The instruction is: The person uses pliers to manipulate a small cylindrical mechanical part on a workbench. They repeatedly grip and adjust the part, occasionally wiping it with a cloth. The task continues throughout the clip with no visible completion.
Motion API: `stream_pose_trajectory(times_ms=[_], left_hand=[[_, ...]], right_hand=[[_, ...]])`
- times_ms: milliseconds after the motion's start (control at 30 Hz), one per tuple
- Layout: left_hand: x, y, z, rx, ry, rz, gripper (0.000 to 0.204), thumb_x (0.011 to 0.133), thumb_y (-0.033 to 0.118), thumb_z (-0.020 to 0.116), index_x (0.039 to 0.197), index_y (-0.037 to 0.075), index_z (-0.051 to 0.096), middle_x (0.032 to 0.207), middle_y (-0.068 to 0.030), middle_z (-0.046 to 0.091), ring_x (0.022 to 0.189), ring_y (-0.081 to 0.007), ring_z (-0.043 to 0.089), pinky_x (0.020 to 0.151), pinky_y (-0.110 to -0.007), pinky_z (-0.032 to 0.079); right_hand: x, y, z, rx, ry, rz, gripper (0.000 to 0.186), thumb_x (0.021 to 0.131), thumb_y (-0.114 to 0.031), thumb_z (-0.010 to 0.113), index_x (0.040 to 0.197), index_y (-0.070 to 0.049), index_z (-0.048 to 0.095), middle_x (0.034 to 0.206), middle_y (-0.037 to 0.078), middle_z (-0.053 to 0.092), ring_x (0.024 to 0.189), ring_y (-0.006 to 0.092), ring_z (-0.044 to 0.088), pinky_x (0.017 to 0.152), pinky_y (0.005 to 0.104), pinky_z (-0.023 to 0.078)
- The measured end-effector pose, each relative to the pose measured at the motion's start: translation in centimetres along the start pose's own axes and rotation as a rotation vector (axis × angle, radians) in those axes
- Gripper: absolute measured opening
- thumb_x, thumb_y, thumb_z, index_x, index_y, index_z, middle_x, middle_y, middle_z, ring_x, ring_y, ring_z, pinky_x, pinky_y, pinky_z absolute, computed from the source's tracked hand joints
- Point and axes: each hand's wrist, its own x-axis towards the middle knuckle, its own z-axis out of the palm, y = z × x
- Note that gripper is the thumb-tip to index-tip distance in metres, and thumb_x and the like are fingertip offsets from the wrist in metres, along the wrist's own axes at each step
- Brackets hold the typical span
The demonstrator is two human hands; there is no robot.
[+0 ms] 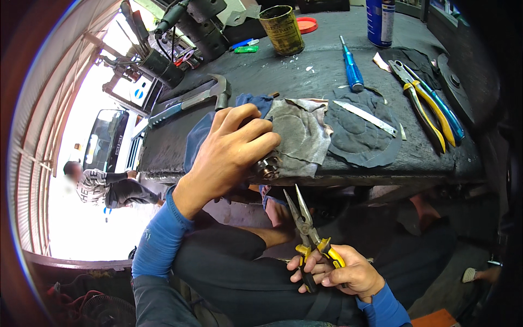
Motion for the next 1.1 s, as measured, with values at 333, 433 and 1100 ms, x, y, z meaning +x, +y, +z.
stream_pose_trajectory(times_ms=[333, 433, 1100], left_hand=[[1.5, 0.3, -2.0, -0.137, -0.279, -0.049, 0.062, 0.066, -0.001, 0.078, 0.125, 0.014, 0.071, 0.127, -0.0018, 0.07, 0.139, -0.0343, 0.054, 0.117, -0.052, 0.039], [0.9, 0.0, -1.9, -0.16, -0.232, -0.058, 0.057, 0.066, 0.0, 0.079, 0.121, 0.013, 0.072, 0.128, -0.0018, 0.071, 0.137, -0.0343, 0.055, 0.116, -0.052, 0.039], [1.5, 0.1, 0.7, -0.175, -0.109, -0.093, 0.047, 0.073, 0.006, 0.085, 0.116, 0.019, 0.073, 0.131, 0.0003, 0.068, 0.14, -0.0332, 0.05, 0.116, -0.051, 0.038]], right_hand=[[0.0, -0.2, -0.8, 0.03, 0.011, -0.026, 0.044, 0.088, 0.005, 0.063, 0.132, 0.008, 0.062, 0.15, 0.031, 0.058, 0.133, 0.0384, 0.068, 0.108, 0.0533, 0.062], [-0.1, -0.4, -0.9, 0.054, -0.01, -0.011, 0.045, 0.088, 0.006, 0.064, 0.133, 0.008, 0.062, 0.152, 0.032, 0.057, 0.134, 0.0389, 0.067, 0.109, 0.0541, 0.061], [1.2, -2.1, -0.2, -0.022, -0.045, 0.048, 0.047, 0.094, -0.009, 0.073, 0.137, 0.004, 0.061, 0.153, 0.026, 0.057, 0.134, 0.0297, 0.067, 0.107, 0.0423, 0.059]])
